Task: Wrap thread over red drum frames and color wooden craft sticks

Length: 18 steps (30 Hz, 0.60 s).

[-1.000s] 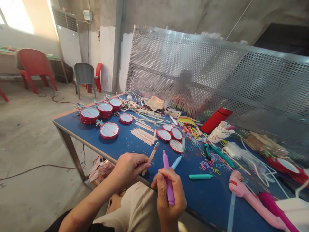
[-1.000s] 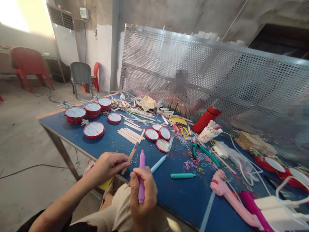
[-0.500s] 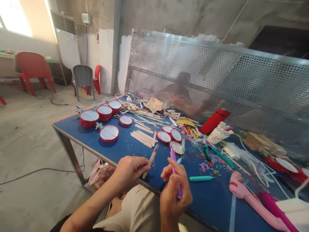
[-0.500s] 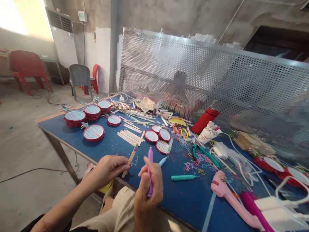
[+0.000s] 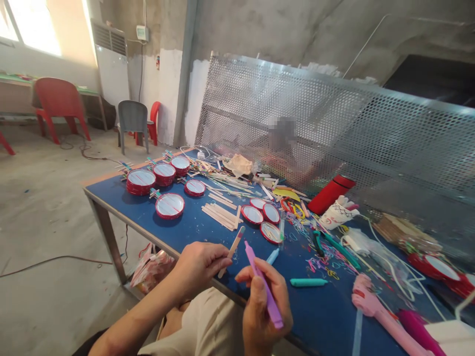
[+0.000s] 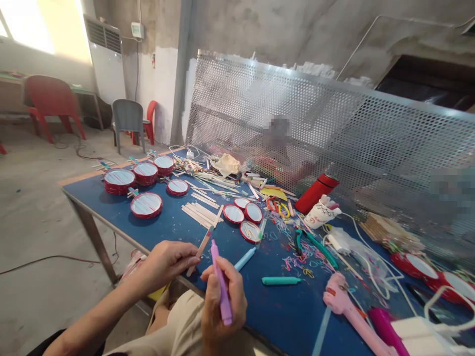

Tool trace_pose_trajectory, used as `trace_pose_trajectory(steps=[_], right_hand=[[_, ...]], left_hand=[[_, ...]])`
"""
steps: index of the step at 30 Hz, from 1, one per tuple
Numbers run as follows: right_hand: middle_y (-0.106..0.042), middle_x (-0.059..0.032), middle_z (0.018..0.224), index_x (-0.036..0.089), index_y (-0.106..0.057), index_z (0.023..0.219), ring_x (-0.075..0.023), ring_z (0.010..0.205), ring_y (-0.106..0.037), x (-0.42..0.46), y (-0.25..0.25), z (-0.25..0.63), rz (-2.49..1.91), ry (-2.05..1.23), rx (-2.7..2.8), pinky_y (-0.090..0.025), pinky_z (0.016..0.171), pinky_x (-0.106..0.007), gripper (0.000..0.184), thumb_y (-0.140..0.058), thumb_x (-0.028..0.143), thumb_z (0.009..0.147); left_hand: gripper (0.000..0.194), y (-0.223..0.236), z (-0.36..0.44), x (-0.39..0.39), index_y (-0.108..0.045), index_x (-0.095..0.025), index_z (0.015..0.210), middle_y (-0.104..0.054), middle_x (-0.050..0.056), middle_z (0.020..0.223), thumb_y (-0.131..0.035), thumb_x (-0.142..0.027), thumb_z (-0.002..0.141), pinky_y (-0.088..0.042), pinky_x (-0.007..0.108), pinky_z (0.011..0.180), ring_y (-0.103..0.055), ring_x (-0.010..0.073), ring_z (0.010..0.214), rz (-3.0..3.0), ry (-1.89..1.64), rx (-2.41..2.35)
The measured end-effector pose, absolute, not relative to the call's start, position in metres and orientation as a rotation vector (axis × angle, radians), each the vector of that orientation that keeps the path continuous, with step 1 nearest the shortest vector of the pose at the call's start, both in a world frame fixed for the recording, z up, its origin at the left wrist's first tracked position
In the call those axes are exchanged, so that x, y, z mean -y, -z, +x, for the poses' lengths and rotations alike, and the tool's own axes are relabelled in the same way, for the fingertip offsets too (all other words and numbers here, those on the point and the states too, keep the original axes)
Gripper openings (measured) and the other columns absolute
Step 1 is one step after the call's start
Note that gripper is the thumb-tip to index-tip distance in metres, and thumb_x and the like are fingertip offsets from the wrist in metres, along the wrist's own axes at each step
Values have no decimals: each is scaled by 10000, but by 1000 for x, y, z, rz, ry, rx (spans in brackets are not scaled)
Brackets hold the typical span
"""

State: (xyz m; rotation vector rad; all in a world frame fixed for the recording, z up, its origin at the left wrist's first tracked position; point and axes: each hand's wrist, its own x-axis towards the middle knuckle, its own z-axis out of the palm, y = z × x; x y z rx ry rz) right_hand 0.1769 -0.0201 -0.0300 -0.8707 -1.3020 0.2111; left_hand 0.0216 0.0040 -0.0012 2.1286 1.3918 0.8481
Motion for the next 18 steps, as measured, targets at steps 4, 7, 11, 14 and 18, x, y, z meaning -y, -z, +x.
trace_pose_trajectory(steps=[4,7,11,14,18], right_hand=[[-702,1,745,178,-669,1087,-128,606,-656,20,29,181,-865,-217,1399,-529,577,-225,191,-574,290,966],[-717,7,775,190,-669,1094,-116,621,-674,19,26,181,-850,-190,1443,-551,610,-208,186,-582,293,965],[-731,7,795,192,-680,1072,-106,625,-689,17,27,180,-871,-145,1441,-560,634,-191,184,-587,311,967],[-734,5,801,194,-684,1077,-104,616,-690,16,31,179,-864,-142,1423,-559,638,-191,196,-581,321,970],[-732,3,781,191,-686,1078,-110,600,-680,16,34,178,-880,-175,1404,-547,602,-201,195,-592,317,963]], left_hand=[[290,4,21,-5,-661,-188,720,-678,-15,675,-524,-282,957,-332,200,584,-569,118,619,2141,-827,-1397],[289,5,21,-5,-654,-189,729,-668,-17,677,-515,-292,961,-330,202,589,-562,120,627,2136,-822,-1401],[279,5,21,-5,-665,-183,749,-671,-11,698,-514,-290,959,-323,205,592,-560,121,639,2127,-828,-1402],[266,5,22,-4,-678,-181,769,-672,-11,699,-520,-286,955,-320,206,594,-554,120,636,2121,-831,-1407],[273,6,22,-4,-681,-181,760,-675,-9,696,-520,-282,955,-317,208,597,-555,120,633,2120,-831,-1419]])
